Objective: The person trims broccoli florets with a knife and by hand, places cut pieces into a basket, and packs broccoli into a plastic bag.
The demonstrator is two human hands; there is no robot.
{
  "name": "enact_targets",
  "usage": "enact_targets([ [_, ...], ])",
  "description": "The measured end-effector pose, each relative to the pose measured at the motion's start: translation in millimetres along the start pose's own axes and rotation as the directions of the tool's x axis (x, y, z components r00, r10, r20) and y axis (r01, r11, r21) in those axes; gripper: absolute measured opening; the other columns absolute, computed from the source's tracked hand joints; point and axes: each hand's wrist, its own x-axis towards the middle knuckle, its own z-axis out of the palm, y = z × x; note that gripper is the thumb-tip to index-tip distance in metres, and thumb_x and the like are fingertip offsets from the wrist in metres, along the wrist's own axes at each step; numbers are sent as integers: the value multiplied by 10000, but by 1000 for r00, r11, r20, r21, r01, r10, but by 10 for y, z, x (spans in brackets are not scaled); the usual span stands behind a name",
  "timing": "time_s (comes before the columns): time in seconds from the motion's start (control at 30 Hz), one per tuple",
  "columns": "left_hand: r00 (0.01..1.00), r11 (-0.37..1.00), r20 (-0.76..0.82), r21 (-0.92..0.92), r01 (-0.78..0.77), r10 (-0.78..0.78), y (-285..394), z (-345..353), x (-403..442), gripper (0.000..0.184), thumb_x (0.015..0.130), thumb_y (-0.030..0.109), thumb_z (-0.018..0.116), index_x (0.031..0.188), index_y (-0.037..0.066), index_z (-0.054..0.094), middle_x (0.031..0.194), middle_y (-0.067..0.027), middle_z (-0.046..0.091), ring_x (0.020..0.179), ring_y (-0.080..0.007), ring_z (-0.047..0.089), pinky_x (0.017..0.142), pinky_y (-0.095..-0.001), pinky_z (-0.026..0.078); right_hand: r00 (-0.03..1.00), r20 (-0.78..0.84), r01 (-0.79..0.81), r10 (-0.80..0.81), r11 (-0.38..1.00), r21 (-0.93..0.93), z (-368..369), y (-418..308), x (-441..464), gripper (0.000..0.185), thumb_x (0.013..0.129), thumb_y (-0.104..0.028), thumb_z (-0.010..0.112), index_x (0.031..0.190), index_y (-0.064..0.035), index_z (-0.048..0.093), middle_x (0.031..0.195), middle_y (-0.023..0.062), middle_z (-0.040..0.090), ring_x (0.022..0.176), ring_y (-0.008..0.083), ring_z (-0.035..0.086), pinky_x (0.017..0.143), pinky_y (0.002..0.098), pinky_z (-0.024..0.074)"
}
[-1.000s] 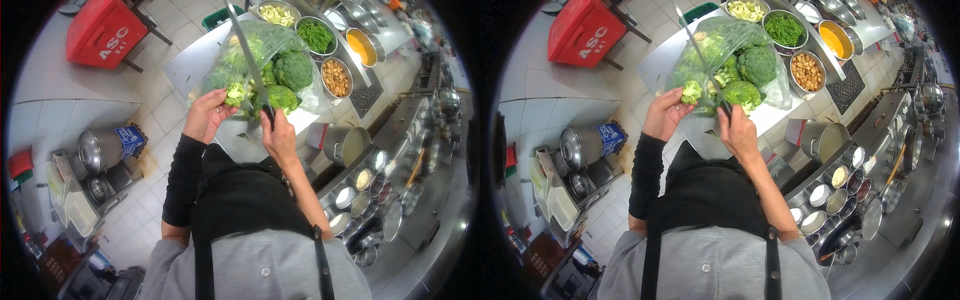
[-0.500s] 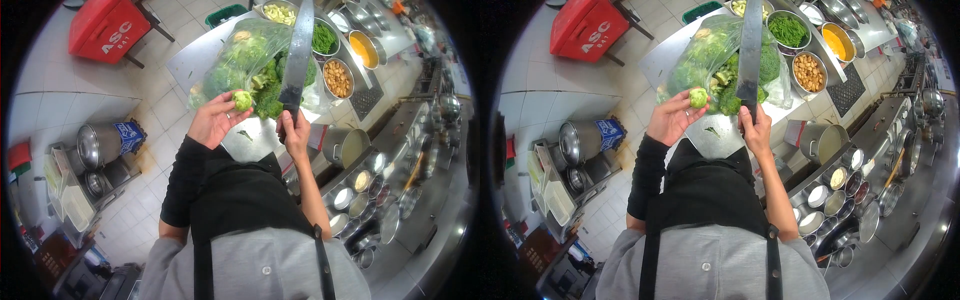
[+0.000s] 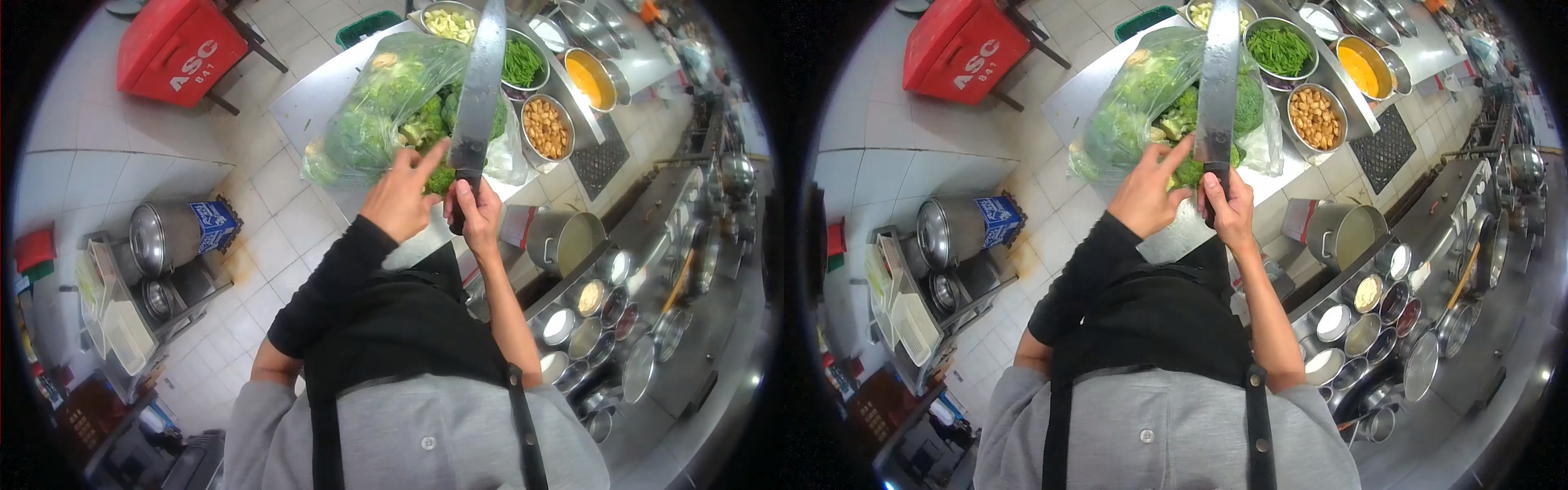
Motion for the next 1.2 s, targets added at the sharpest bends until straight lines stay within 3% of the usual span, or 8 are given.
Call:
enact_targets([
  [0.23, 995, 898, 98, 437, -58, 17, 186, 199, 234, 849, 772, 169, 804, 1549, 160, 463, 1219, -274, 574, 980, -484, 693, 725, -543, 597, 1000, -27, 1, -2, 999, -39, -265, -98, 61, 258, 1117, -249, 593, 993, -25, 626, 669, 18, 622, 548, 79, 538, 506, 259, 419],
  [0.4, 987, 829, 116, 559, 30, -114, 240, 285, 357, 905, 787, 311, 799, 1598, 173, 421, 1182, -279, 648, 966, -465, 706, 768, -539, 598, 985, -157, 39, -76, 974, -224, -624, -472, 218, 213, 1075, -190, 678, 953, -22, 629, 656, 3, 618, 557, 68, 550, 507, 267, 425],
  [0.5, 980, 886, 97, 449, 111, -171, 180, 96, 456, 865, 755, 372, 820, 1537, 146, 526, 1122, -247, 721, 934, -425, 736, 782, -503, 607, 980, -173, 55, -95, 973, -225, -899, -527, 358, 238, 1070, -208, 691, 943, -17, 630, 657, 8, 622, 560, 73, 553, 506, 269, 419],
  [0.63, 935, 920, 159, -187, 344, -317, 15, -409, 497, 649, 842, 373, 798, 1388, 41, 679, 1034, -223, 778, 916, -365, 759, 865, -450, 589, 989, -151, -29, -4, 977, -212, -1048, -687, 438, 233, 1069, -212, 693, 958, -14, 638, 662, 16, 620, 573, 85, 559, 530, 282, 432],
  [0.73, 840, 746, 64, -427, 512, -539, 201, -640, 438, 581, 854, 272, 808, 1362, 21, 679, 1003, -200, 769, 923, -344, 752, 881, -435, 586, 980, -146, 73, -131, 935, -348, -1066, -599, 516, 202, 1058, -186, 696, 1000, 3, 653, 771, 62, 649, 683, 131, 611, 614, 322, 472],
  [0.83, 903, 970, -360, -24, 241, -233, 163, -485, 488, 560, 874, 256, 830, 1352, 10, 673, 1011, -161, 755, 886, -275, 732, 842, -387, 578, 949, -87, 215, -303, 824, -525, -985, -638, 657, 195, 1022, -164, 713, 1042, 25, 670, 1141, 178, 640, 1078, 293, 615, 925, 430, 480],
  [0.93, 876, 979, -466, 90, 185, -123, -17, -143, 476, 545, 836, 192, 845, 1328, 36, 669, 1194, -194, 661, 1153, -355, 645, 1019, -426, 517, 921, 18, 304, -389, 691, -656, -1050, -339, 790, 228, 1009, -190, 727, 1049, 30, 679, 1405, 229, 543, 1320, 405, 498, 1126, 480, 381],
  [1.2, 780, 951, -593, 72, 300, -201, 239, 62, 346, 549, 864, 132, 792, 1375, 76, 602, 1341, -208, 535, 1214, -428, 618, 1000, -480, 535, 990, -38, 100, -136, 865, -491, -1217, -49, 524, 282, 1055, -220, 666, 1075, 61, 669, 1462, 281, 528, 1276, 435, 583, 1060, 474, 468],
])
